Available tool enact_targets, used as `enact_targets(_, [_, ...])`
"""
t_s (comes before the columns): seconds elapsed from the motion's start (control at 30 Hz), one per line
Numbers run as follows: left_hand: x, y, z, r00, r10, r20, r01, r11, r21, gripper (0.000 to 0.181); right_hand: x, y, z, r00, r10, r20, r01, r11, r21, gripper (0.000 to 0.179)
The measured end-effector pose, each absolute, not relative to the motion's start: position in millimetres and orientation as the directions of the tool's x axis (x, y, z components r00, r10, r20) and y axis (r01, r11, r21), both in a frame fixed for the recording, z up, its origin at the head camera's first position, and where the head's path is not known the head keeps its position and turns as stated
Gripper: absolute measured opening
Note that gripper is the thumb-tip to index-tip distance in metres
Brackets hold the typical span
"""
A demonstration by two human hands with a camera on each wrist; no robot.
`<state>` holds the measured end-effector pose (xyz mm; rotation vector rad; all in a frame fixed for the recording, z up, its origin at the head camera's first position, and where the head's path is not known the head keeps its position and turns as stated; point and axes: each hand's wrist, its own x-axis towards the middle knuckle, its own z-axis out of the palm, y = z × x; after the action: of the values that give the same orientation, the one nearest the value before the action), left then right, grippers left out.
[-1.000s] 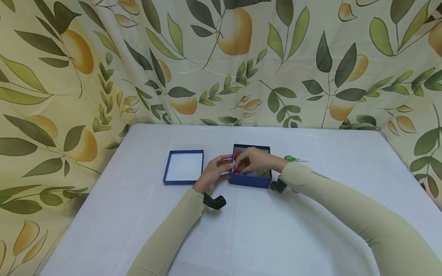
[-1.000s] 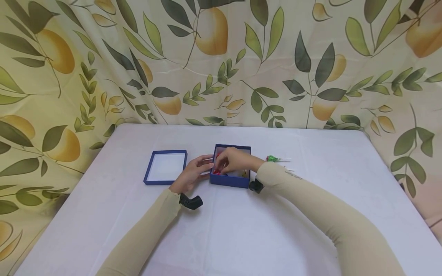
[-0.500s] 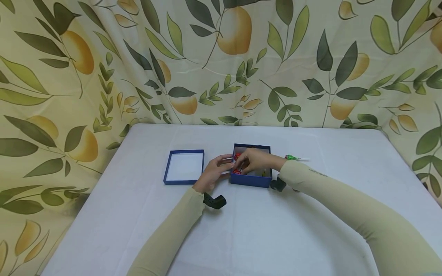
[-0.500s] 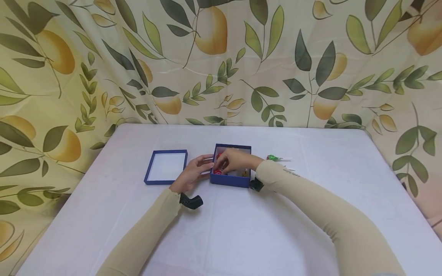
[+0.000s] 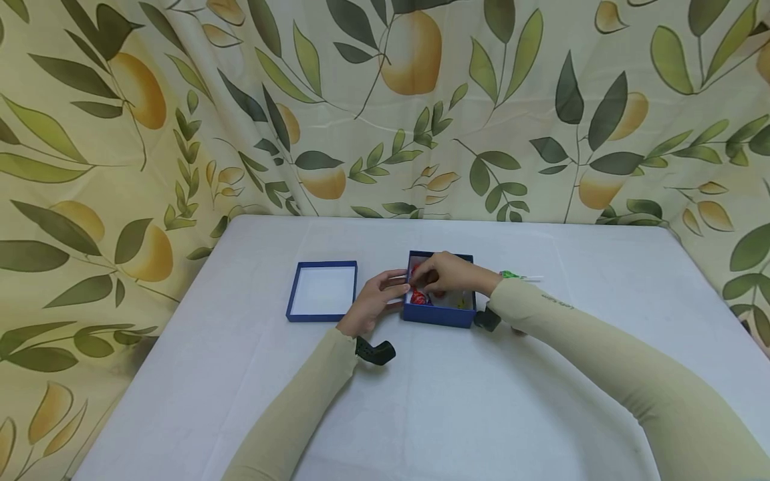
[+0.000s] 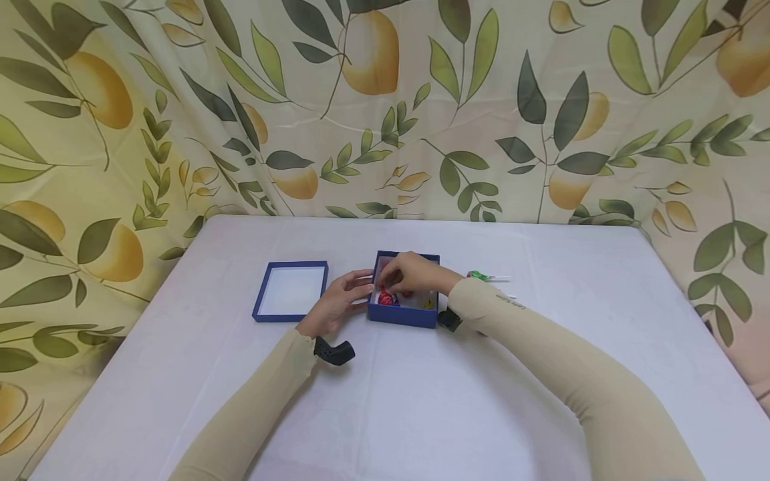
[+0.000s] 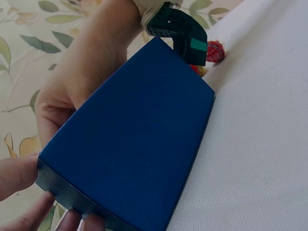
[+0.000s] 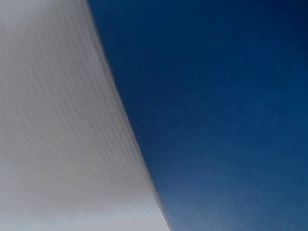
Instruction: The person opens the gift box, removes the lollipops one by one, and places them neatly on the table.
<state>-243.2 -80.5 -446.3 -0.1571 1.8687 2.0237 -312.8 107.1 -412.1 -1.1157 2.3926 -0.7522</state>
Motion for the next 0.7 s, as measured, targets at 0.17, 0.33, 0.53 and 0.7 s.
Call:
enact_targets(0.17, [-243.1,-80.3,-445.9,-0.921,0.206,-0.330,-0.345,-0.041,0.938,0.044,-313.2,107.0,-412.0,-0.598,-0.789,-0.138,-0.592,0.551,-0.588,0.024])
enact_targets(0.33, [-244.1,-80.5,-446.3,-0.924,0.202,-0.326,-0.340,-0.037,0.940,0.043,-311.2,105.2,-409.7,-0.583,-0.800,-0.140,-0.618,0.549,-0.563,0.025])
enact_targets(0.53, [-243.2,-80.7,-446.8,-0.921,0.203,-0.332,-0.346,-0.035,0.938,0.042,-310.8,104.7,-411.4,-0.584,-0.798,-0.149,-0.614,0.554,-0.562,0.022])
enact_targets(0.7, [-242.2,-80.3,-446.4,-0.922,0.200,-0.332,-0.345,-0.031,0.938,0.042,-309.4,104.5,-412.8,-0.575,-0.802,-0.159,-0.615,0.553,-0.562,0.019])
